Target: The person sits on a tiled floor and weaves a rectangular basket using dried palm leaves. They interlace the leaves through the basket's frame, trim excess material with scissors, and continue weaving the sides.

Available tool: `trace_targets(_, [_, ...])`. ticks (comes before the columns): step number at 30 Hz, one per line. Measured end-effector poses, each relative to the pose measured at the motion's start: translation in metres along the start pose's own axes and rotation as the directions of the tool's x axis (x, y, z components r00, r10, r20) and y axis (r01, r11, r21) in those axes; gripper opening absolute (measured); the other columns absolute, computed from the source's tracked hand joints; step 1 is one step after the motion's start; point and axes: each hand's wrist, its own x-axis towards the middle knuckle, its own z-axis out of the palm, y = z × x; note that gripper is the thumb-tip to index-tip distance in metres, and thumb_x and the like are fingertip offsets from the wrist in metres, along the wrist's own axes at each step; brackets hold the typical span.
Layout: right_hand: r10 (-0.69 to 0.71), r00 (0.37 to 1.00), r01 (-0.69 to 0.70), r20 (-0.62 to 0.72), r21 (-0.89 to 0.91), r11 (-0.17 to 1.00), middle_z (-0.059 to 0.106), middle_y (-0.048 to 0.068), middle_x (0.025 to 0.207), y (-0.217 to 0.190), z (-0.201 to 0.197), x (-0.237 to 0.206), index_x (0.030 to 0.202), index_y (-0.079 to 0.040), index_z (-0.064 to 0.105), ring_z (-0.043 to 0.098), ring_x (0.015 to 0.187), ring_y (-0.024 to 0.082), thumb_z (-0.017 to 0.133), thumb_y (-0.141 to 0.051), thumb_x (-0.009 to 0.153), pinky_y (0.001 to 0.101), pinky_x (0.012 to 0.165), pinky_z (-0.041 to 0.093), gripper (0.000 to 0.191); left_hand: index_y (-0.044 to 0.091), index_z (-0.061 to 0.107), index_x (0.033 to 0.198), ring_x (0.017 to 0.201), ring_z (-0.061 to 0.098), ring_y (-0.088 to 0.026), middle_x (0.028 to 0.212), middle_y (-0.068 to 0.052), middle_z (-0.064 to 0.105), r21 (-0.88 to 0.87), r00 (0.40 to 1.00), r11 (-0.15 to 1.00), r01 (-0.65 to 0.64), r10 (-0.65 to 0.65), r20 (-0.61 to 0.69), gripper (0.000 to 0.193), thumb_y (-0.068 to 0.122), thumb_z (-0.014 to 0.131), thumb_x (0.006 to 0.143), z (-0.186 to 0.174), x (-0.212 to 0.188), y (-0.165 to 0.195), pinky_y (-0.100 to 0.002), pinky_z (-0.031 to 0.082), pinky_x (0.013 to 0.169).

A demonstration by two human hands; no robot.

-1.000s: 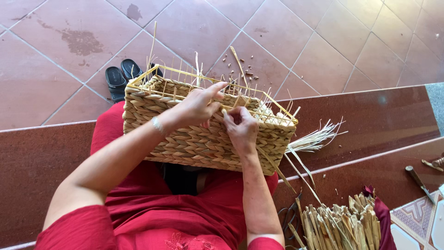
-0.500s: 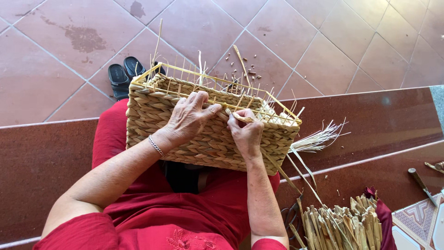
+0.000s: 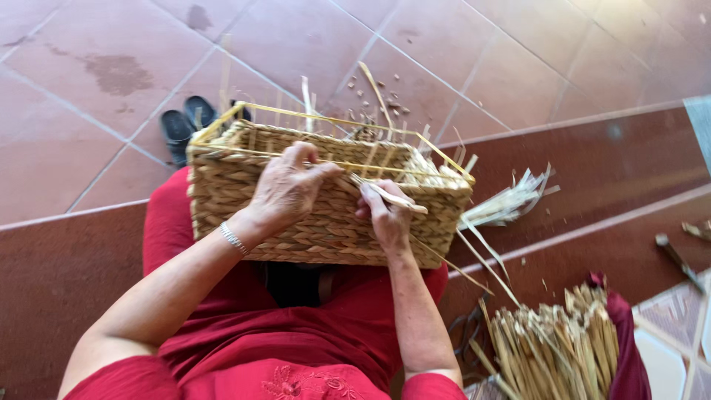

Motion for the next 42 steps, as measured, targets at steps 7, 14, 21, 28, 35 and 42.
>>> trace_targets(7, [0.235, 0.968, -0.177, -0.084, 0.434, 0.883, 0.07, 0.005, 0.073, 0.0, 0.008, -0.02, 0.095, 0.0, 0.071, 0.064, 0.054, 0.012, 0.058, -0.017, 0.101, 0.0263, 0.043, 0.053, 0.021, 0.003, 0.064, 0.133, 0.091, 0.071, -0.04, 0.117, -0.021, 0.07, -0.1, 0.992, 0.994, 0.033, -0.02, 0.124, 0.037, 0.007, 0.068, 0.096, 0.005, 0.03, 0.001, -0.047, 0.057, 0.073])
trace_targets(14, [0.001, 0.921, 0.089, -0.391, 0.212, 0.973, 0.067, 0.006, 0.06, -0.004, -0.071, -0.042, 0.079, -0.004, 0.071, 0.063, 0.045, 0.015, 0.061, -0.015, 0.096, 0.0274, 0.039, 0.054, 0.023, 0.009, 0.079, 0.114, 0.057, 0.068, -0.02, 0.076, -0.015, 0.074, -0.148, 0.846, 0.9, 0.411, -0.316, 0.429, 0.022, 0.015, 0.073, 0.095, 0.0, 0.053, -0.009, -0.036, 0.054, 0.06])
trace_targets(21, [-0.295, 0.867, -0.187, -0.4, -0.812, 0.553, 0.072, 0.012, 0.095, 0.052, -0.204, 0.001, 0.105, -0.009, 0.069, 0.064, 0.096, 0.031, 0.065, -0.025, 0.087, 0.0511, 0.087, 0.049, 0.025, 0.011, 0.078, 0.119, 0.05, 0.061, -0.011, 0.074, -0.006, 0.073, -0.204, 0.822, 0.851, 0.483, -0.362, 0.44, 0.024, 0.011, 0.068, 0.096, -0.004, 0.052, -0.001, -0.029, 0.046, 0.046])
trace_targets(28, [0.054, 0.903, -0.43, -0.427, -0.894, 0.122, 0.072, 0.009, 0.089, 0.069, -0.225, -0.006, 0.104, -0.013, 0.068, 0.064, 0.096, 0.03, 0.062, -0.003, 0.094, 0.0596, 0.098, 0.041, 0.016, 0.012, 0.077, 0.12, 0.049, 0.062, -0.012, 0.067, -0.006, 0.07, -0.216, 0.801, 0.813, 0.54, -0.417, 0.43, 0.024, 0.013, 0.067, 0.098, -0.007, 0.048, 0.004, -0.029, 0.045, 0.045])
trace_targets(35, [-0.406, 0.838, -0.178, -0.365, -0.885, 0.429, 0.069, 0.006, 0.077, 0.024, -0.257, -0.08, 0.109, -0.011, 0.077, 0.06, 0.062, 0.016, 0.058, -0.015, 0.103, 0.0297, 0.052, 0.043, 0.02, 0.01, 0.075, 0.12, 0.051, 0.063, -0.012, 0.076, -0.008, 0.073, -0.258, 0.817, 0.811, 0.526, -0.396, 0.419, 0.023, 0.014, 0.069, 0.098, -0.005, 0.044, 0.003, -0.028, 0.048, 0.05])
trace_targets(42, [0.149, 0.744, -0.548, -0.651, -0.468, 0.693, 0.075, 0.011, 0.077, 0.004, -0.309, -0.247, 0.118, -0.005, 0.076, 0.065, 0.068, 0.014, 0.07, -0.026, 0.098, 0.0294, 0.064, 0.051, 0.03, 0.008, 0.076, 0.12, 0.064, 0.066, -0.013, 0.114, -0.011, 0.075, -0.273, 0.945, 0.923, 0.272, -0.202, 0.258, 0.023, 0.014, 0.073, 0.098, -0.002, 0.036, 0.0, -0.028, 0.051, 0.059])
